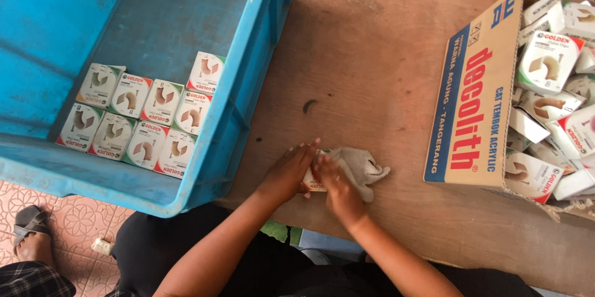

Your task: The person sits on the floor and wipes small white product boxes with a cloth, then places them into a blue crate. The person repeats this process for several boxes taken from a larger cardboard box.

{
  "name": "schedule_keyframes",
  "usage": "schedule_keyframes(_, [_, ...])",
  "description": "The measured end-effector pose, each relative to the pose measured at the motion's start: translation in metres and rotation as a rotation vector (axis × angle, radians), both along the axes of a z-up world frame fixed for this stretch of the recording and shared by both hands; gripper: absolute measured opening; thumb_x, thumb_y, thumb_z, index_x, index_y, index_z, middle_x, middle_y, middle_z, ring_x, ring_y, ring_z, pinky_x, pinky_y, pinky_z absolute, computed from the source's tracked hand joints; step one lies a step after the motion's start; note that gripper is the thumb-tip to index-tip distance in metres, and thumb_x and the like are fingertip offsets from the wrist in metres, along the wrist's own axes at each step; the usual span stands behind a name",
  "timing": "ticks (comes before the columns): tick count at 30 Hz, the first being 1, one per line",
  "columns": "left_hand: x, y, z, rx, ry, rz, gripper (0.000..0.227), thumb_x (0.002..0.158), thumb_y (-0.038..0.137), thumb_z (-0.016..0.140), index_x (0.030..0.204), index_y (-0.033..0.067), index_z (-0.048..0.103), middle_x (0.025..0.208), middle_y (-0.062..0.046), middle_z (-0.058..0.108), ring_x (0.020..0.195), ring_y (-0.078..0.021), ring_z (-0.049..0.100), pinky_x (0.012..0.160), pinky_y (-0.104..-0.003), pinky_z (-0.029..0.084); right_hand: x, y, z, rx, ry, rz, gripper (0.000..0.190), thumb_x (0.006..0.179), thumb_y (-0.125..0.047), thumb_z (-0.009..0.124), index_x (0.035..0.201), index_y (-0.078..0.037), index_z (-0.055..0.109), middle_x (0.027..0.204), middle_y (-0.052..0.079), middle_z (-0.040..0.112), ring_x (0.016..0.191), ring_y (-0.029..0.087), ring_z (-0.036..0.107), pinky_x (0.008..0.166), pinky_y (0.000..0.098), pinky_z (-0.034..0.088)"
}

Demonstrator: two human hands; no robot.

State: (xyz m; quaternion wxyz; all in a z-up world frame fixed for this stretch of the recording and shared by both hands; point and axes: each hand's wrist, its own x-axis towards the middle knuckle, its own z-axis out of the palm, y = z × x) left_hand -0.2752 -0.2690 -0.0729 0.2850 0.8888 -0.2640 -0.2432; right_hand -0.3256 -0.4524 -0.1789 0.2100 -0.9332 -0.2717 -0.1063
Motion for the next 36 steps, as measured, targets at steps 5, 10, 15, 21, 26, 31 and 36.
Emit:
schedule_keyframes(5, [-0.003,0.003,-0.015,-0.036,-0.014,0.010,0.114,0.056,0.016,0.081,0.142,0.0022,0.008,0.134,-0.027,0.033,0.128,-0.0409,0.029,0.106,-0.050,0.022,-0.009,0.013,0.044,-0.004,0.023,0.100,0.029,0.086,-0.002,0.042,0.110,-0.006,0.058,0.116,0.012,0.056,0.115,0.028,0.049,0.098,0.0389,0.038])
schedule_keyframes(10, [-0.003,0.002,-0.015,-0.035,0.045,0.049,0.108,0.061,0.016,0.079,0.142,0.0009,0.009,0.139,-0.025,0.028,0.131,-0.0375,0.025,0.108,-0.049,0.017,0.014,0.005,0.023,0.124,0.080,-0.005,0.046,0.078,0.010,0.041,0.119,-0.006,0.053,0.129,0.012,0.050,0.121,0.032,0.043,0.095,0.0441,0.039])
schedule_keyframes(15, [0.000,0.002,-0.027,0.300,-0.060,-0.007,0.107,0.063,0.044,0.075,0.140,0.0018,0.015,0.144,-0.016,0.025,0.135,-0.0294,0.018,0.108,-0.052,0.006,-0.016,0.011,0.023,0.073,0.063,0.057,0.046,0.077,0.006,0.042,0.118,-0.010,0.055,0.128,0.008,0.051,0.122,0.026,0.044,0.101,0.0394,0.035])
schedule_keyframes(21, [0.000,-0.003,-0.014,0.367,-0.085,0.004,0.106,0.062,0.048,0.074,0.139,0.0023,0.018,0.144,-0.017,0.025,0.136,-0.0310,0.014,0.107,-0.057,0.006,0.017,0.009,0.022,0.133,0.107,-0.033,0.052,0.075,0.010,0.041,0.123,-0.008,0.052,0.130,0.012,0.049,0.123,0.030,0.042,0.098,0.0434,0.037])
schedule_keyframes(26, [0.002,-0.001,-0.022,0.394,-0.092,-0.034,0.106,0.063,0.048,0.073,0.141,0.0037,0.016,0.146,-0.015,0.021,0.137,-0.0296,0.010,0.107,-0.056,0.004,-0.013,0.019,0.021,0.080,0.073,-0.009,0.050,0.075,0.010,0.041,0.120,-0.006,0.053,0.129,0.014,0.049,0.123,0.030,0.042,0.100,0.0430,0.035])
schedule_keyframes(31, [0.008,0.006,-0.012,0.380,-0.064,-0.065,0.108,0.061,0.047,0.075,0.142,0.0069,0.015,0.147,-0.012,0.020,0.137,-0.0291,0.009,0.107,-0.057,0.004,-0.008,0.013,0.025,0.024,0.103,0.051,0.050,0.074,0.008,0.043,0.119,-0.011,0.055,0.131,0.009,0.048,0.124,0.025,0.042,0.100,0.0395,0.036])
schedule_keyframes(36, [0.012,0.006,0.012,0.319,-0.040,0.008,0.106,0.056,0.045,0.079,0.138,0.0082,0.023,0.148,-0.011,0.018,0.137,-0.0304,0.007,0.106,-0.059,0.005,0.020,0.028,0.029,0.148,0.134,-0.052,0.048,0.076,0.011,0.039,0.117,-0.006,0.055,0.126,0.014,0.052,0.121,0.032,0.044,0.098,0.0450,0.036])
